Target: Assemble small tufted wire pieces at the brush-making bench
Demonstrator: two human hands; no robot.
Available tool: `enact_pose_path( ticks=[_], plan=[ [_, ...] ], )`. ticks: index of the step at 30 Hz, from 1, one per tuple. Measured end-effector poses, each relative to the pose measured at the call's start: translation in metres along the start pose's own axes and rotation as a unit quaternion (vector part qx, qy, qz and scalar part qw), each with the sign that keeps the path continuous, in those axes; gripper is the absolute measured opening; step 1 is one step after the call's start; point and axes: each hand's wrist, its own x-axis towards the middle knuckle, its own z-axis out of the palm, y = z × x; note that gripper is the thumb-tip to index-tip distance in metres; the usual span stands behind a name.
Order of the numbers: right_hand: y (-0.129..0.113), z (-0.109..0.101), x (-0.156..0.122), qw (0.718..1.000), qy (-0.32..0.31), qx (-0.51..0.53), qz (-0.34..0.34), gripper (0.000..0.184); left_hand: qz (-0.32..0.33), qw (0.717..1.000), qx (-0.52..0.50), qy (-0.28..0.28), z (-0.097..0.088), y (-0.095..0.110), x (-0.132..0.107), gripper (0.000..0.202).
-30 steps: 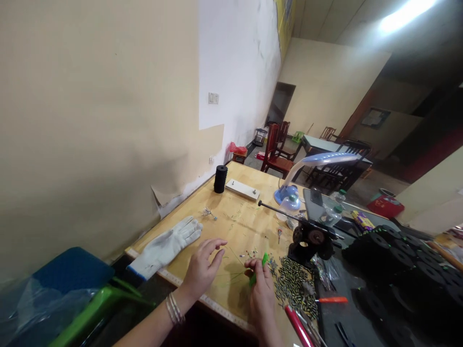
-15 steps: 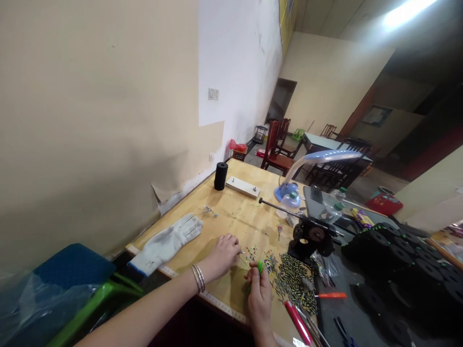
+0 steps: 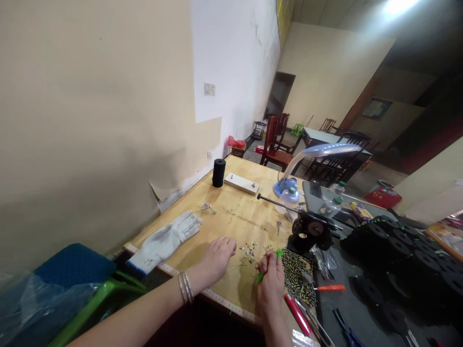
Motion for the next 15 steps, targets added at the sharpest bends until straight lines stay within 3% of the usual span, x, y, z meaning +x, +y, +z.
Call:
enact_pose_path(
  ticks=[6,11,15],
  plan=[
    [-0.016,-0.003,0.007,0.998,0.019,0.042,0.042,0.04,-0.082,0.995,-0.01,-0.062,0.015,0.012,-0.021,0.016],
    [-0.025,-0.011,0.001,0.996,0.007,0.056,0.071,0.041,-0.076,0.996,0.013,-0.042,0.02,0.015,-0.027,0.015],
    [-0.031,-0.017,-0.002,0.995,0.004,0.066,0.071,0.041,-0.079,0.995,0.014,-0.059,0.023,0.02,-0.03,0.005]
  ],
)
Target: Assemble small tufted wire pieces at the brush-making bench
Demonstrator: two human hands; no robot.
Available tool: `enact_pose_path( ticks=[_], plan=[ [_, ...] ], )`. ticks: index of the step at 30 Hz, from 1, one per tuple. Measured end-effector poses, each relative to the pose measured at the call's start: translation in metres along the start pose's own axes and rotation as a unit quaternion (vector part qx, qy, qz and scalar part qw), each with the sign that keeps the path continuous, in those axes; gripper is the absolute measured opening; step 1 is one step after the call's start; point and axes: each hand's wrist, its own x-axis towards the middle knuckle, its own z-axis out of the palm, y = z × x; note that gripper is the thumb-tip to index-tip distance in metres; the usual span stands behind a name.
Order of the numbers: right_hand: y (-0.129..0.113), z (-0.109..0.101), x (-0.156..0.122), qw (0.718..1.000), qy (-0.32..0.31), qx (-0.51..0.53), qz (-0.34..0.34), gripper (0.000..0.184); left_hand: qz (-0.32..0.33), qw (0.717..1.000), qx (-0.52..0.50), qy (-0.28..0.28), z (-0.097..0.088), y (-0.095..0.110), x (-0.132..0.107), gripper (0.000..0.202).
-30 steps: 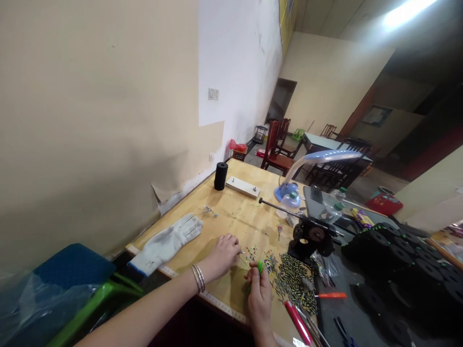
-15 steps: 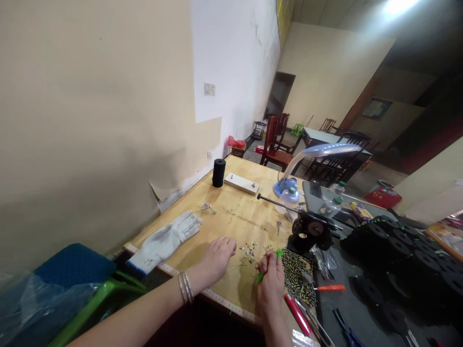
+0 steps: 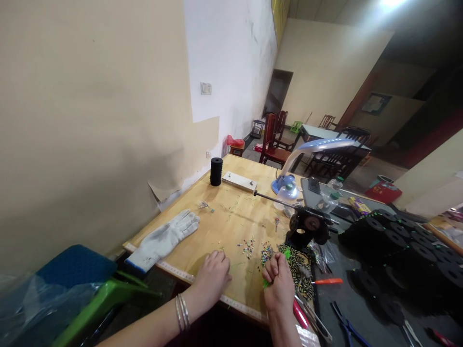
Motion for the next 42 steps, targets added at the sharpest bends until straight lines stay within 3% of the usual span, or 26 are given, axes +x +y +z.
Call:
enact_pose_path(
  ticks=[5,8,11,18,23,26,28,33,38,42],
  plan=[
    [0.0,-0.006,0.002,1.0,-0.002,0.005,0.011,0.042,0.004,0.999,-0.029,0.022,0.008,0.01,-0.009,0.012],
    [0.002,-0.008,0.003,1.0,0.002,0.019,0.025,0.044,0.002,0.999,-0.04,0.025,0.009,0.016,-0.013,0.029],
    [0.006,-0.007,0.003,0.998,0.011,0.039,0.043,0.048,-0.02,1.0,-0.006,-0.004,0.006,0.019,-0.011,0.019],
    [0.012,-0.009,-0.003,0.997,0.014,0.045,0.061,0.046,0.002,0.997,0.071,-0.003,0.011,0.011,0.005,0.028],
    [0.015,-0.009,-0.007,0.996,0.019,0.052,0.077,0.045,0.029,0.997,0.067,0.002,0.027,0.004,0.009,0.027],
    [0.014,-0.008,-0.009,0.994,0.019,0.06,0.091,0.046,0.038,0.998,0.055,0.007,0.027,-0.003,0.008,0.024],
    [0.014,-0.006,-0.011,0.992,0.024,0.071,0.103,0.048,0.032,0.999,0.019,0.014,0.022,-0.009,0.008,0.019],
    [0.021,0.0,-0.013,0.986,0.037,0.086,0.135,0.054,0.006,0.974,-0.224,0.034,0.002,-0.016,0.021,0.013],
    [0.033,0.015,-0.017,0.984,0.014,0.087,0.156,0.057,0.004,0.957,-0.284,0.065,-0.003,0.006,0.029,0.017],
    [0.04,0.026,-0.02,0.983,0.037,0.072,0.163,0.062,0.008,0.972,-0.228,0.05,-0.003,0.029,0.023,0.014]
  ],
)
